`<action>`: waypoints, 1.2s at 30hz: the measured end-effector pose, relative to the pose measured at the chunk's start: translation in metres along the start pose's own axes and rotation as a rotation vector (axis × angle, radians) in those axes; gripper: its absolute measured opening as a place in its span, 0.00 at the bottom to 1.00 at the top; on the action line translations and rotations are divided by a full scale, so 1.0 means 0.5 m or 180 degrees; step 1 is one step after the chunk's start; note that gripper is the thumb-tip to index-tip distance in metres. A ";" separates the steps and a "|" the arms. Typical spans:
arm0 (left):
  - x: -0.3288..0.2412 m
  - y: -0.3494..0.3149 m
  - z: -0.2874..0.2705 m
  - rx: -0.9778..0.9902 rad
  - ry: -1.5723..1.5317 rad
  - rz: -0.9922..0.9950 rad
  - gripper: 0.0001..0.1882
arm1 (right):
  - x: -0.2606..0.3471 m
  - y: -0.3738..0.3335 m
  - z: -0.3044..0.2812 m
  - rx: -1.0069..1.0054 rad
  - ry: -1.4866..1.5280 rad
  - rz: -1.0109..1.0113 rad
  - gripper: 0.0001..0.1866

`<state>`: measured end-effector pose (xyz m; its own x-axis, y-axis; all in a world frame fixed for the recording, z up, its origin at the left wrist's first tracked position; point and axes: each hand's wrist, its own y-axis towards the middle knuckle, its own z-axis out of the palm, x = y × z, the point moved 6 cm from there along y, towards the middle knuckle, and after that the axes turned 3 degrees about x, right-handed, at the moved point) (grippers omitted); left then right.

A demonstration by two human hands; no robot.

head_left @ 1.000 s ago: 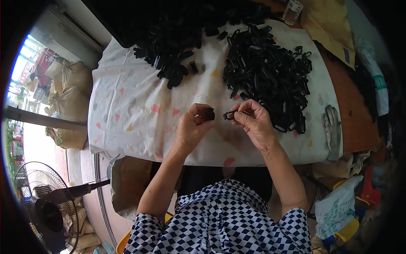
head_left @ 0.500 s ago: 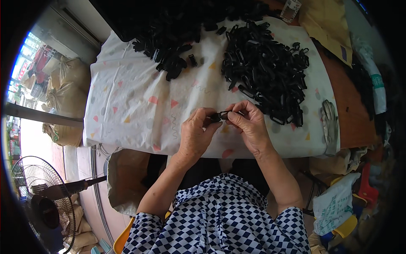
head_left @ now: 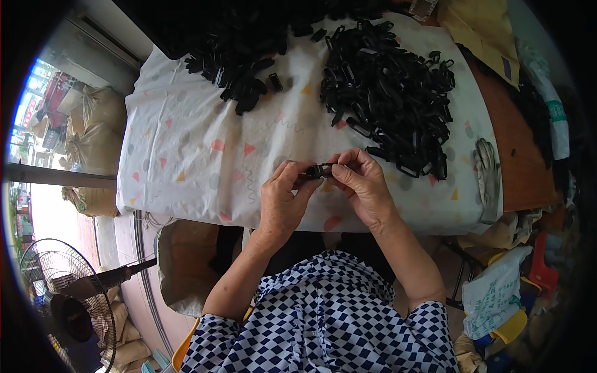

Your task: Assembling small black plastic connector components by hand at a workbench.

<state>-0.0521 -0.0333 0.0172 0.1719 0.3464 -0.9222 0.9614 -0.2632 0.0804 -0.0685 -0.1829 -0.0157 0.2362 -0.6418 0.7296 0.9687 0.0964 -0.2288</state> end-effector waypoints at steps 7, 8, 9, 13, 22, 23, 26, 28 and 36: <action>0.015 0.000 -0.006 -0.0015 -0.0285 -0.0082 0.12 | -0.011 0.008 0.001 0.0032 0.0140 0.0198 0.08; 0.021 0.000 -0.005 0.0019 -0.0321 -0.0144 0.12 | -0.015 0.010 -0.002 0.0057 0.0208 0.0264 0.08; 0.027 -0.001 -0.005 0.0052 -0.0354 -0.0212 0.12 | -0.020 0.011 -0.003 0.0083 0.0279 0.0335 0.08; 0.019 -0.002 -0.018 0.0043 0.0016 -0.0077 0.13 | -0.013 0.012 -0.001 0.0027 -0.0036 0.0266 0.07; -0.028 -0.003 -0.040 0.0308 0.1146 0.0939 0.15 | 0.032 0.026 0.037 0.0814 -0.1881 0.1013 0.06; -0.027 -0.004 -0.038 0.0357 0.1221 0.0998 0.15 | 0.032 0.028 0.038 0.0836 -0.2067 0.1110 0.06; -0.024 -0.008 -0.036 0.0467 0.1284 0.1059 0.14 | 0.031 0.030 0.040 0.0918 -0.2307 0.1320 0.06; -0.025 -0.011 -0.035 0.0529 0.1283 0.1073 0.14 | 0.026 0.029 0.038 0.0981 -0.2356 0.1420 0.06; -0.018 -0.003 -0.026 0.0910 0.0547 0.0367 0.12 | 0.007 0.011 0.024 0.0926 -0.1100 0.1871 0.09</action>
<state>-0.0522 -0.0245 0.0301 0.3329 0.4400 -0.8340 0.8387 -0.5424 0.0486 -0.0612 -0.1757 -0.0067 0.6862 -0.1506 0.7117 0.6447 0.5789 -0.4992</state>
